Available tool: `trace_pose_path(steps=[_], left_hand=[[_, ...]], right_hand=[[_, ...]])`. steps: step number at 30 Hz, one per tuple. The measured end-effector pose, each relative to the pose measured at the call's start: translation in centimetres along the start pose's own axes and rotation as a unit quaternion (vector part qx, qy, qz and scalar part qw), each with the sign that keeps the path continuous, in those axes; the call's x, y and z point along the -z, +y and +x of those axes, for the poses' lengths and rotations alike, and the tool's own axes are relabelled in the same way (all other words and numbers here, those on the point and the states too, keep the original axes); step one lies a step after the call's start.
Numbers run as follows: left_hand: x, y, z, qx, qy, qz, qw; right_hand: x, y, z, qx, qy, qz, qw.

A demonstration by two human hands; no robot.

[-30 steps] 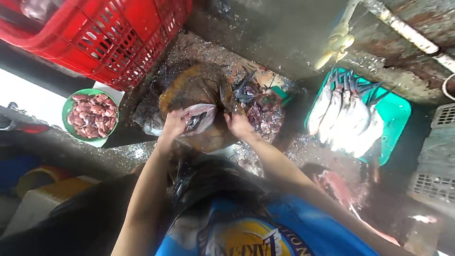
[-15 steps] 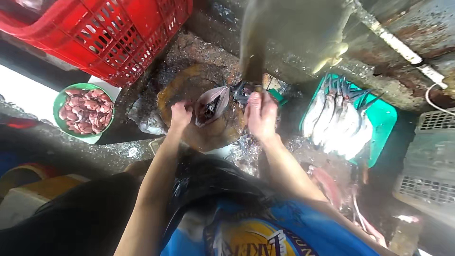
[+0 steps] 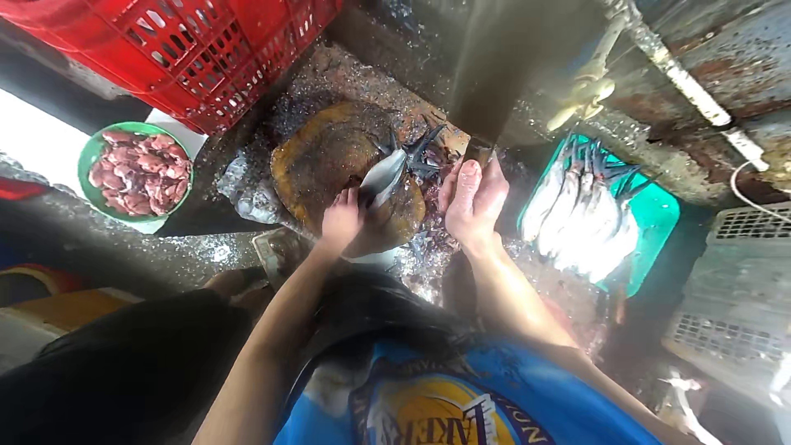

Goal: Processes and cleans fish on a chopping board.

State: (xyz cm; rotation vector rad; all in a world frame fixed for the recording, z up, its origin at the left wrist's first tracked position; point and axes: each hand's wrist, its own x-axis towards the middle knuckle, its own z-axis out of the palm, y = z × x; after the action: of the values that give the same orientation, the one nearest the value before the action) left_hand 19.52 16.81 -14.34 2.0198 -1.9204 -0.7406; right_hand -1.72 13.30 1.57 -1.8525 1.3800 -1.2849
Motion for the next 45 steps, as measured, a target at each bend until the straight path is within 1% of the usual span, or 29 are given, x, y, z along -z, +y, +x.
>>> trace_pose_path(steps=[1, 3, 5, 7, 9, 10, 11, 12, 13, 14, 15, 16, 17, 18, 19, 20, 23, 26, 29, 31, 32, 33, 35, 36, 38, 39, 41, 42, 45], left_hand=[[0.5, -0.5, 0.5, 0.010, 0.010, -0.035, 0.999], [1.5, -1.3, 1.6, 0.077, 0.046, -0.110, 0.990], [2.0, -2.1, 2.7, 0.134, 0.082, -0.150, 0.976], [2.3, -2.5, 3.2, 0.156, 0.101, -0.165, 0.969], [2.7, -2.5, 3.2, 0.168, 0.103, -0.176, 0.964], [2.9, -2.4, 3.1, 0.173, 0.099, -0.182, 0.963], [3.0, -2.4, 3.0, 0.175, 0.098, -0.185, 0.962], [2.9, -2.4, 3.1, 0.171, 0.102, -0.187, 0.962], [2.6, -2.6, 3.0, 0.161, 0.107, -0.188, 0.963], [2.3, -2.7, 2.6, 0.154, 0.105, -0.187, 0.964], [2.1, -2.6, 2.4, 0.151, 0.099, -0.184, 0.966], [2.3, -2.5, 2.5, 0.152, 0.092, -0.171, 0.969], [2.6, -2.6, 2.8, 0.154, 0.082, -0.156, 0.972], [2.9, -2.7, 3.3, 0.158, 0.068, -0.141, 0.975], [2.8, -2.6, 3.1, 0.164, 0.044, -0.126, 0.977], [2.8, -2.2, 2.7, 0.168, 0.022, -0.111, 0.979], [3.5, -1.2, 3.8, 0.156, -0.024, -0.054, 0.986], [3.0, -1.2, 3.8, 0.147, -0.049, -0.009, 0.988], [3.8, -0.8, 3.0, 0.190, -0.064, -0.029, 0.979], [4.1, -0.7, 2.5, 0.203, -0.065, -0.046, 0.976], [3.7, -0.7, 2.0, 0.200, -0.064, -0.050, 0.976], [3.4, -0.7, 1.6, 0.192, -0.065, -0.050, 0.978], [2.8, -0.4, 1.4, 0.165, -0.075, -0.030, 0.983], [2.5, 0.0, 1.1, 0.156, -0.088, -0.017, 0.984], [2.5, 0.4, 1.1, 0.142, -0.108, 0.025, 0.984], [2.3, 0.8, 0.5, 0.135, -0.117, 0.042, 0.983], [3.1, 1.2, 0.8, 0.128, -0.121, 0.057, 0.983], [3.3, 1.2, 0.9, 0.122, -0.126, 0.055, 0.983], [3.0, 0.8, 1.8, 0.100, -0.164, 0.023, 0.981]], right_hand=[[0.1, 0.3, -0.2, -0.005, -0.001, -0.005, 1.000], [0.4, 0.4, -0.6, -0.020, -0.012, -0.025, 0.999], [0.8, -0.2, -0.7, -0.030, -0.026, -0.032, 0.999], [1.0, -1.4, -0.2, 0.002, -0.017, 0.012, 1.000], [0.7, -1.7, -0.2, 0.049, -0.013, 0.089, 0.995], [0.1, -1.0, -0.9, 0.051, -0.023, 0.108, 0.993], [-0.8, 0.9, -2.2, 0.030, -0.048, 0.088, 0.995], [-1.9, 3.8, -4.0, -0.014, -0.098, 0.013, 0.995], [-3.1, 6.6, -5.7, -0.075, -0.178, -0.123, 0.973], [-4.2, 8.1, -6.6, -0.151, -0.278, -0.255, 0.914], [-5.4, 9.0, -6.7, -0.211, -0.346, -0.324, 0.855], [-6.3, 8.8, -5.9, -0.239, -0.384, -0.359, 0.817], [-7.0, 7.9, -4.6, -0.253, -0.403, -0.372, 0.797], [-7.5, 6.9, -3.1, -0.260, -0.417, -0.377, 0.785], [-7.7, 6.1, -2.9, -0.264, -0.427, -0.373, 0.780], [-7.9, 5.8, -2.9, -0.264, -0.432, -0.370, 0.779], [-10.3, 6.1, -1.2, -0.272, -0.413, -0.351, 0.795], [-11.1, 5.7, -0.6, -0.274, -0.408, -0.339, 0.802], [-7.8, 2.3, -0.7, -0.283, -0.452, -0.336, 0.777], [-5.2, 1.1, -2.2, -0.298, -0.461, -0.351, 0.759], [-4.8, 2.0, -3.8, -0.305, -0.449, -0.361, 0.758], [-5.4, 3.6, -5.4, -0.304, -0.427, -0.370, 0.767], [-7.5, 6.9, -8.0, -0.281, -0.374, -0.368, 0.803], [-7.9, 7.4, -8.5, -0.278, -0.364, -0.368, 0.809], [-7.9, 6.6, -7.1, -0.301, -0.367, -0.345, 0.810], [-7.0, 5.8, -7.0, -0.309, -0.371, -0.331, 0.811], [-6.1, 4.4, -5.7, -0.315, -0.391, -0.335, 0.797], [-5.9, 4.4, -6.1, -0.318, -0.396, -0.337, 0.793], [-6.3, 7.2, -9.6, -0.320, -0.371, -0.301, 0.818]])
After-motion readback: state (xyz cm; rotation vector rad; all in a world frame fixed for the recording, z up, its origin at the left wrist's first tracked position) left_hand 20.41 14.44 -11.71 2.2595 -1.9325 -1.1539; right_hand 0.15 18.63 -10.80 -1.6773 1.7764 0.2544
